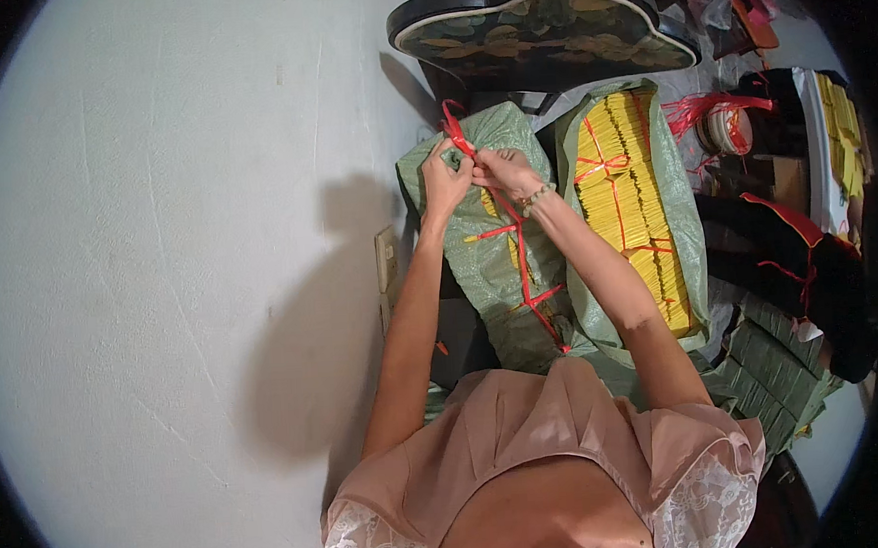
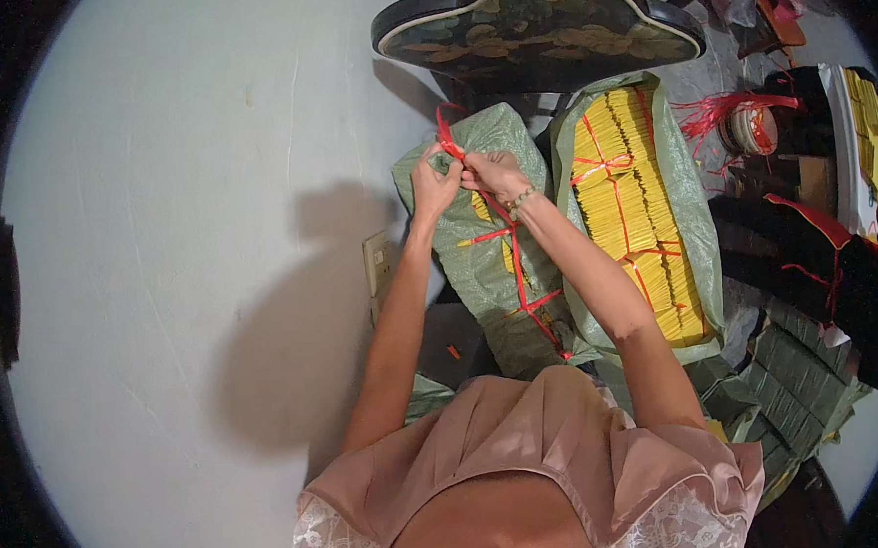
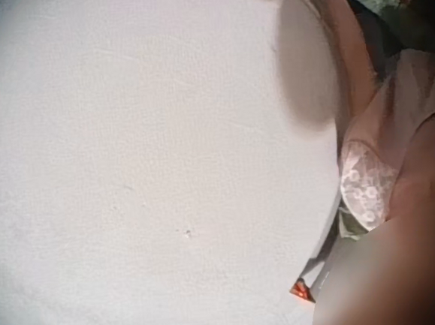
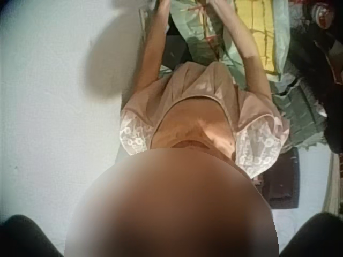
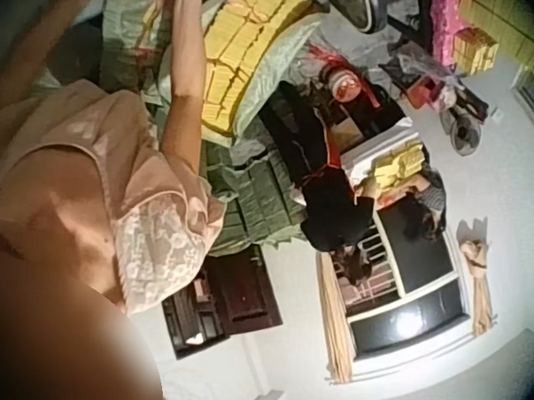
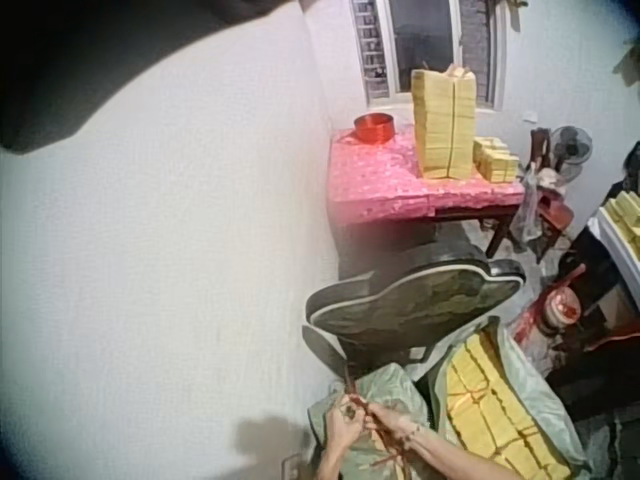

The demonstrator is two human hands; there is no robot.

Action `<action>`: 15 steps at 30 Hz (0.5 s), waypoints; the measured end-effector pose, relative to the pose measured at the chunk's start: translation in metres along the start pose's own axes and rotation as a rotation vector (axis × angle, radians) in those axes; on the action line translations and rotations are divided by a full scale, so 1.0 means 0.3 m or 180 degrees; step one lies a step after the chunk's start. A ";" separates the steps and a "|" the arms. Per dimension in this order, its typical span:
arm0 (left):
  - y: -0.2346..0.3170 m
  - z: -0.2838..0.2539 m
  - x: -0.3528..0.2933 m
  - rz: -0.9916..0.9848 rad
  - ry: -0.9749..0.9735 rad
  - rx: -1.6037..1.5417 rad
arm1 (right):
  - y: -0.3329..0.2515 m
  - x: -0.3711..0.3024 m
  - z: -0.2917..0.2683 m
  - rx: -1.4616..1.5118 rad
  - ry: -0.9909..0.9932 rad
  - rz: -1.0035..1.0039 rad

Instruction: The recorder is bundling stacks of yellow paper using red plastic straps.

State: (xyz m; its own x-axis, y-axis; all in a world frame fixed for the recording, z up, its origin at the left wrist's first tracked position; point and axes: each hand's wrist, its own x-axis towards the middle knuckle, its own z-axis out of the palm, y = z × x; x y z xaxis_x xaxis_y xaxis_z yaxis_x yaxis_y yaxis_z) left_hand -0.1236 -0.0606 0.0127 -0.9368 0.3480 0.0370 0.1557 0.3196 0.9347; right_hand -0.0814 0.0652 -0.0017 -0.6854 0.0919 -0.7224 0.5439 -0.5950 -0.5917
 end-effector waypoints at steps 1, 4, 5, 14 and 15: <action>-0.007 0.007 -0.006 -0.0005 -0.0002 0.0000 | 0.004 -0.004 0.006 0.0104 -0.0062 -0.0061; -0.020 -0.004 0.004 -0.0309 0.0088 -0.0329 | 0.021 -0.034 0.022 0.0266 -0.0040 -0.0274; -0.028 -0.030 0.022 -0.0311 -0.0266 -0.0139 | 0.030 -0.037 0.026 0.0262 -0.0051 -0.0270; 0.022 -0.087 0.095 0.0076 -0.1359 0.0591 | 0.104 -0.004 -0.025 -0.1199 0.0519 -0.1849; 0.018 -0.091 0.095 0.0158 -0.1437 0.0533 | 0.106 -0.004 -0.025 -0.1195 0.0496 -0.1860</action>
State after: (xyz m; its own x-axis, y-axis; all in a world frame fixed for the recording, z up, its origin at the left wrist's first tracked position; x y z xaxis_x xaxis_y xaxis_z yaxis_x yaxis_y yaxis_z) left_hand -0.1579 -0.0731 0.0285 -0.7029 0.7024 -0.1117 0.2798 0.4175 0.8645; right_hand -0.0596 0.0521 -0.0223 -0.8539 0.4417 -0.2753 0.2577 -0.1009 -0.9610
